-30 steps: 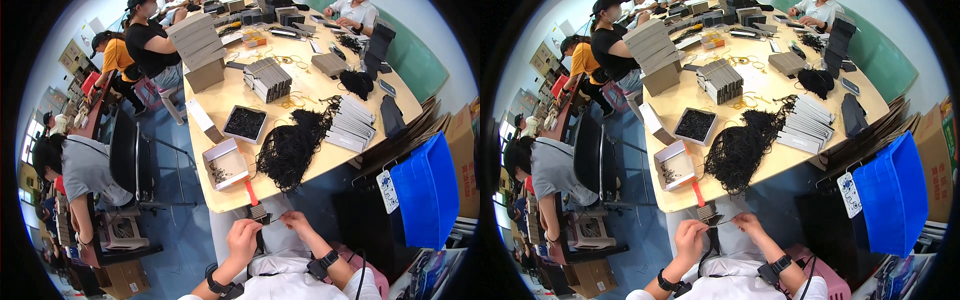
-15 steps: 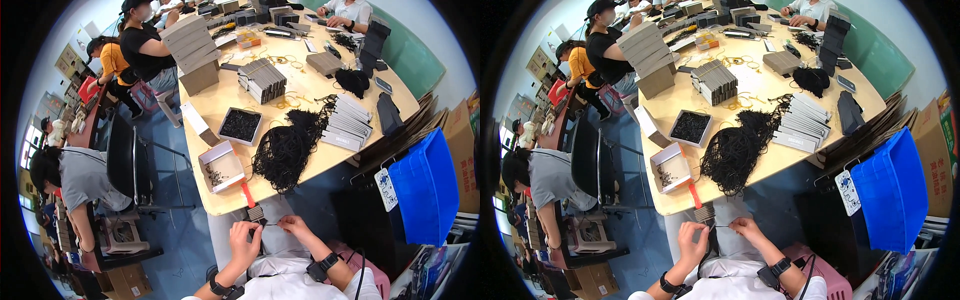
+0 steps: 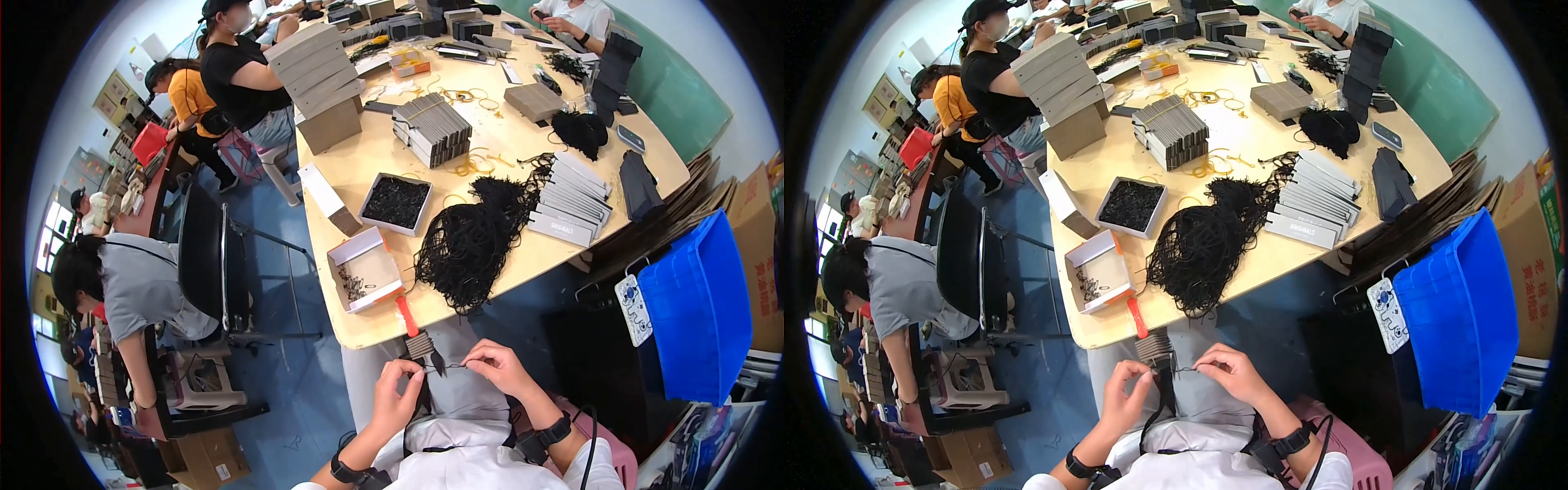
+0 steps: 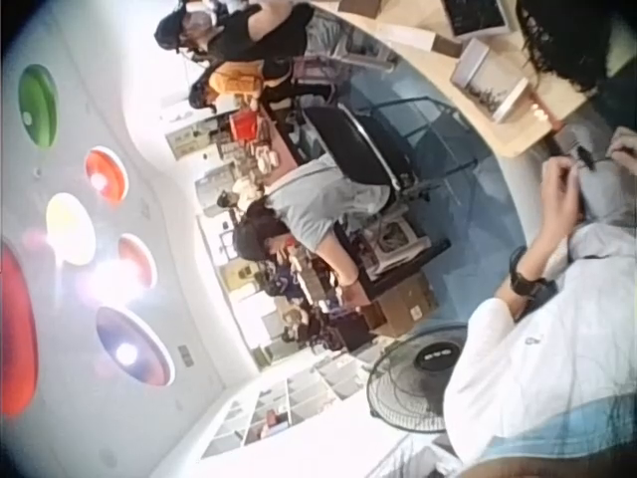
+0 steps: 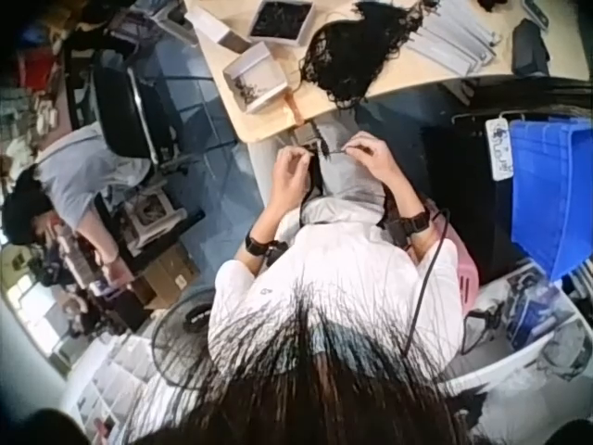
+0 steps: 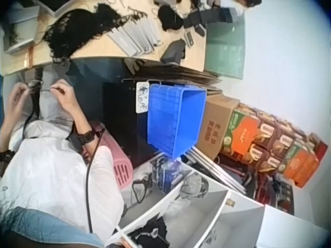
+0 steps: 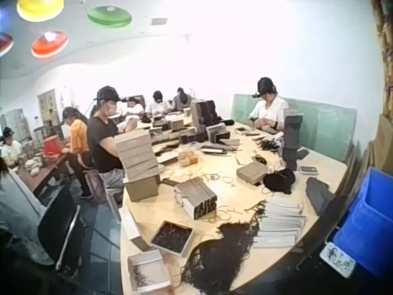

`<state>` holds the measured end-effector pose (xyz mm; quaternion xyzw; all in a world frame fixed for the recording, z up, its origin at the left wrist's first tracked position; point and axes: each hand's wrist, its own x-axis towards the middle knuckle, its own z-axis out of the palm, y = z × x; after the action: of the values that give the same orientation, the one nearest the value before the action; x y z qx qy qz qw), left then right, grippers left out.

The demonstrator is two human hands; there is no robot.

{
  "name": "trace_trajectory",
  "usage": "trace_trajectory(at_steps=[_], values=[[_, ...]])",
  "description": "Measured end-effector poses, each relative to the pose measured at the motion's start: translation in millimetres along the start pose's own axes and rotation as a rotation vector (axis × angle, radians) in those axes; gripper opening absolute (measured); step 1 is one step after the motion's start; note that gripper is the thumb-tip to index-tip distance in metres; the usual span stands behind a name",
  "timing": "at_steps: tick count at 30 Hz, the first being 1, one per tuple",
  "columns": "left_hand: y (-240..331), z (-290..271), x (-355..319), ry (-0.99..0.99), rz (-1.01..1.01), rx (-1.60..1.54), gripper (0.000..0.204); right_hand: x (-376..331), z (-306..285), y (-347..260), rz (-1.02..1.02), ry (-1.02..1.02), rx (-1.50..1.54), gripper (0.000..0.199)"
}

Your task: The person picks up a tag and a string, threads the string through the tag's hole, and attaches a safety pin from a box to the string. They then place the completed tag assembly onto a stack on the table.

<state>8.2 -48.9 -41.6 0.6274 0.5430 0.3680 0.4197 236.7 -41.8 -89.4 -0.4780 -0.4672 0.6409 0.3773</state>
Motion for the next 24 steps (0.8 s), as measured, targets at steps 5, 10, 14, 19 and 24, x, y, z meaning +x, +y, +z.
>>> trace_trajectory(at_steps=[5,10,14,19,24], values=[[16.6,-8.4,-5.8,-0.113,-0.17,-0.393,0.008,-5.4,19.8,-52.9,-0.416,-0.015,-0.275,0.013],[36.6,-7.9,-1.7,-0.268,-0.166,-0.528,0.009,-4.0,33.9,-60.4,-0.689,0.095,-0.513,0.014],[39.3,-12.4,4.5,-0.268,-0.099,-0.419,0.012,-1.4,38.5,-68.0,-0.898,0.233,-0.699,0.02],[63.1,-30.2,19.9,-0.342,-0.316,-0.588,0.015,-0.9,31.6,-76.1,-0.923,0.335,-0.746,0.033],[64.8,-28.6,19.8,-0.358,-0.347,-0.714,0.012,2.1,33.7,-77.3,-0.903,0.264,-0.577,0.042]])
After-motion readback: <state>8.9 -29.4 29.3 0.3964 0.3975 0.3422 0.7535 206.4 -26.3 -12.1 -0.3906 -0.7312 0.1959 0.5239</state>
